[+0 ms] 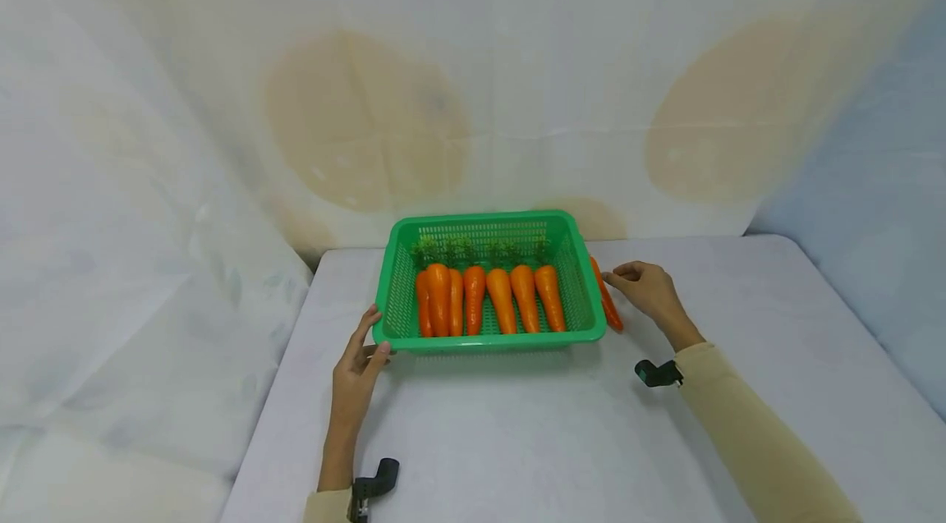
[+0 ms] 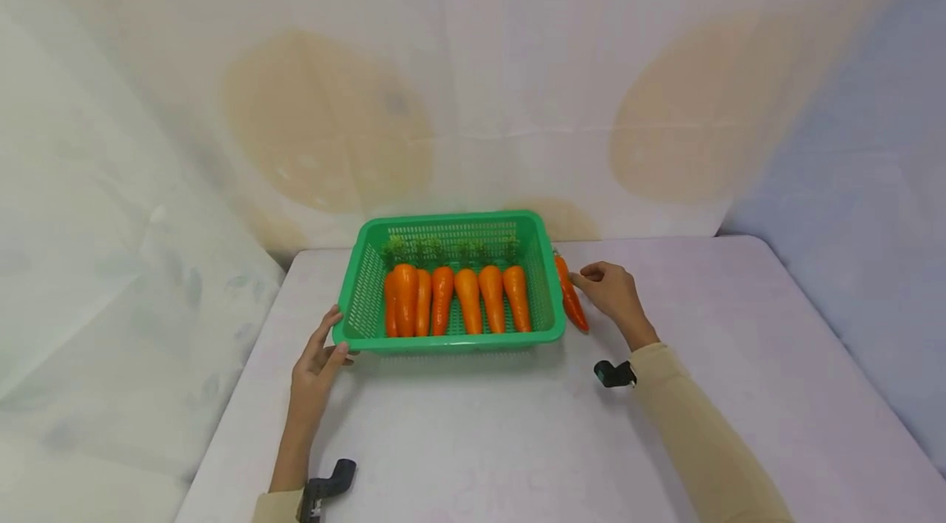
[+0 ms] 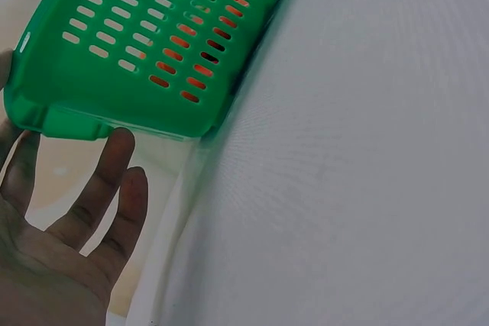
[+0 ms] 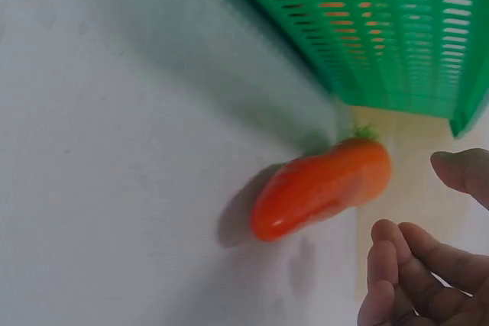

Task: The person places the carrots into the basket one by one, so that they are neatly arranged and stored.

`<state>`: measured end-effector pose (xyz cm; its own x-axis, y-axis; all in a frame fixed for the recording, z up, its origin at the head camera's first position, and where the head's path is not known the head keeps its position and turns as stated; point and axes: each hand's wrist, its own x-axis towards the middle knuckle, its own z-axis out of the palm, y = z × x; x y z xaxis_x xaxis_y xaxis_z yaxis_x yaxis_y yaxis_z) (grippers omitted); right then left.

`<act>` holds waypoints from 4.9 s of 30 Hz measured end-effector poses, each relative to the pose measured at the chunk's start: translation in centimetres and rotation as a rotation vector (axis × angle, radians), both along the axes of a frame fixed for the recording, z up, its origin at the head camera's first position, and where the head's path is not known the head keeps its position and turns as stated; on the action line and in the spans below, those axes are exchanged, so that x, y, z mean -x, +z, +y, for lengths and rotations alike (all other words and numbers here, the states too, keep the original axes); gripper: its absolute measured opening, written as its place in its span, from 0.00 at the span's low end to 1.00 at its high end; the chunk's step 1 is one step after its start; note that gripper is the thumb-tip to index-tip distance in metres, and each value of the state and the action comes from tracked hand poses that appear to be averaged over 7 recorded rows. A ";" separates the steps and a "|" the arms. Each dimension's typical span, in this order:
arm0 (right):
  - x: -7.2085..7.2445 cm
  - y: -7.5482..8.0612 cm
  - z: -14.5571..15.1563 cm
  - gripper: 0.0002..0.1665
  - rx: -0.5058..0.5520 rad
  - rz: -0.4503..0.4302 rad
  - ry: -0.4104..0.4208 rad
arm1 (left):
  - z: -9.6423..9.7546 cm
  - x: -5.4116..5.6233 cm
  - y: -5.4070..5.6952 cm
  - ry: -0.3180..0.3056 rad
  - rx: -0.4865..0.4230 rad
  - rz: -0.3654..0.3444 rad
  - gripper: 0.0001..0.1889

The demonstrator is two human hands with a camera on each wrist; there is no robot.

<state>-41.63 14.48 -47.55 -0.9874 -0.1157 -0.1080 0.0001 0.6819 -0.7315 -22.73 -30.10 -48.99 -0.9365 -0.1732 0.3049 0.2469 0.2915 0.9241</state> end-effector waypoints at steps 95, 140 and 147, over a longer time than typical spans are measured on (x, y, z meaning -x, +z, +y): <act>-3.0 5.8 -13.9 0.31 0.315 -0.126 -0.044 | -0.5 1.0 -2.4 0.022 -0.027 0.027 0.27; -2.4 2.6 -20.2 0.21 0.227 -0.207 0.093 | 1.5 0.3 0.8 -0.016 -0.005 0.033 0.27; -2.9 3.3 -19.8 0.23 0.177 -0.142 0.154 | 1.3 0.2 0.7 -0.025 -0.034 0.015 0.27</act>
